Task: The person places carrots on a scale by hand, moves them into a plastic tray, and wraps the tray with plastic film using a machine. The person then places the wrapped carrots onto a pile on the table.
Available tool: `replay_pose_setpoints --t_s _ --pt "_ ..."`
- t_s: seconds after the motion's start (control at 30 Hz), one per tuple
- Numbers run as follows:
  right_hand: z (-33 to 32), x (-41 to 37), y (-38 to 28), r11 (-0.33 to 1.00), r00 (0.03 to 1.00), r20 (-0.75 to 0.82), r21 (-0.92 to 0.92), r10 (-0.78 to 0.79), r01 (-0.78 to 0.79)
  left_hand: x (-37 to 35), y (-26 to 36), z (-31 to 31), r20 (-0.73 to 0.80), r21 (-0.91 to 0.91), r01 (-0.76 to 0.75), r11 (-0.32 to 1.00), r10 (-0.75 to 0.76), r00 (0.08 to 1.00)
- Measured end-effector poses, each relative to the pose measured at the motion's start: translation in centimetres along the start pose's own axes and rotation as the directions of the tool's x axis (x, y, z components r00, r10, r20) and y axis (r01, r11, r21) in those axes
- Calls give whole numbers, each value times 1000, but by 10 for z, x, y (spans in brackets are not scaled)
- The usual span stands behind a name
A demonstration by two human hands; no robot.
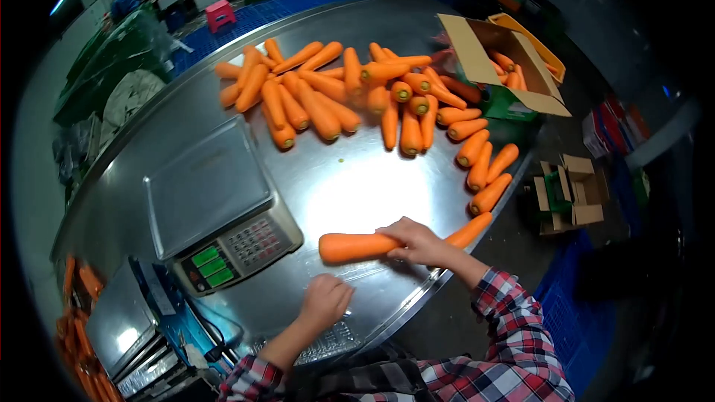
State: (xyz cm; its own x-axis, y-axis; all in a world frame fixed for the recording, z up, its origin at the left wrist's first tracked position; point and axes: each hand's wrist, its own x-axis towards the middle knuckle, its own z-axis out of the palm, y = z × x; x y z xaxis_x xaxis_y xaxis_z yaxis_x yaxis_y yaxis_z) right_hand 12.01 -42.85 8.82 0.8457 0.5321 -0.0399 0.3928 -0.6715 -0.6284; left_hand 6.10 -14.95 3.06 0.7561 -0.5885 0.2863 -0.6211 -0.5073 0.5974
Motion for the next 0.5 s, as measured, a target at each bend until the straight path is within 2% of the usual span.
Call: replay_pose_setpoints --t_s 0.03,0.13,0.2,0.23,0.27,0.33,0.4,0.47,0.5 --pt "9 -2 6 999 999 -9 4 -48 48 -5 6 -11 -130 38 -61 997 65 989" --pt "39 -1 17 990 991 4 50 -131 131 20 28 -33 -172 272 268 924 -227 959" --pt "53 7 17 988 985 83 52 -150 146 8 8 -11 -36 258 343 903 -346 938" --pt "60 12 20 982 983 51 80 -177 173 0 -1 -4 29 258 384 886 -405 914" --pt "59 19 19 974 979 21 108 -203 200 -3 -4 -3 27 258 380 888 -400 916" --pt "50 34 30 977 997 -15 196 -80 82 -4 -5 -4 34 255 371 893 -392 919" --pt "23 50 39 941 972 -78 277 224 -195 2 2 -12 43 321 352 879 -385 922" --pt "14 64 79 981 941 -278 46 193 -188 7 2 -11 50 311 376 873 -410 911" --pt "6 62 90 908 865 -317 293 389 -301 4 -1 -9 51 270 411 871 -439 897"
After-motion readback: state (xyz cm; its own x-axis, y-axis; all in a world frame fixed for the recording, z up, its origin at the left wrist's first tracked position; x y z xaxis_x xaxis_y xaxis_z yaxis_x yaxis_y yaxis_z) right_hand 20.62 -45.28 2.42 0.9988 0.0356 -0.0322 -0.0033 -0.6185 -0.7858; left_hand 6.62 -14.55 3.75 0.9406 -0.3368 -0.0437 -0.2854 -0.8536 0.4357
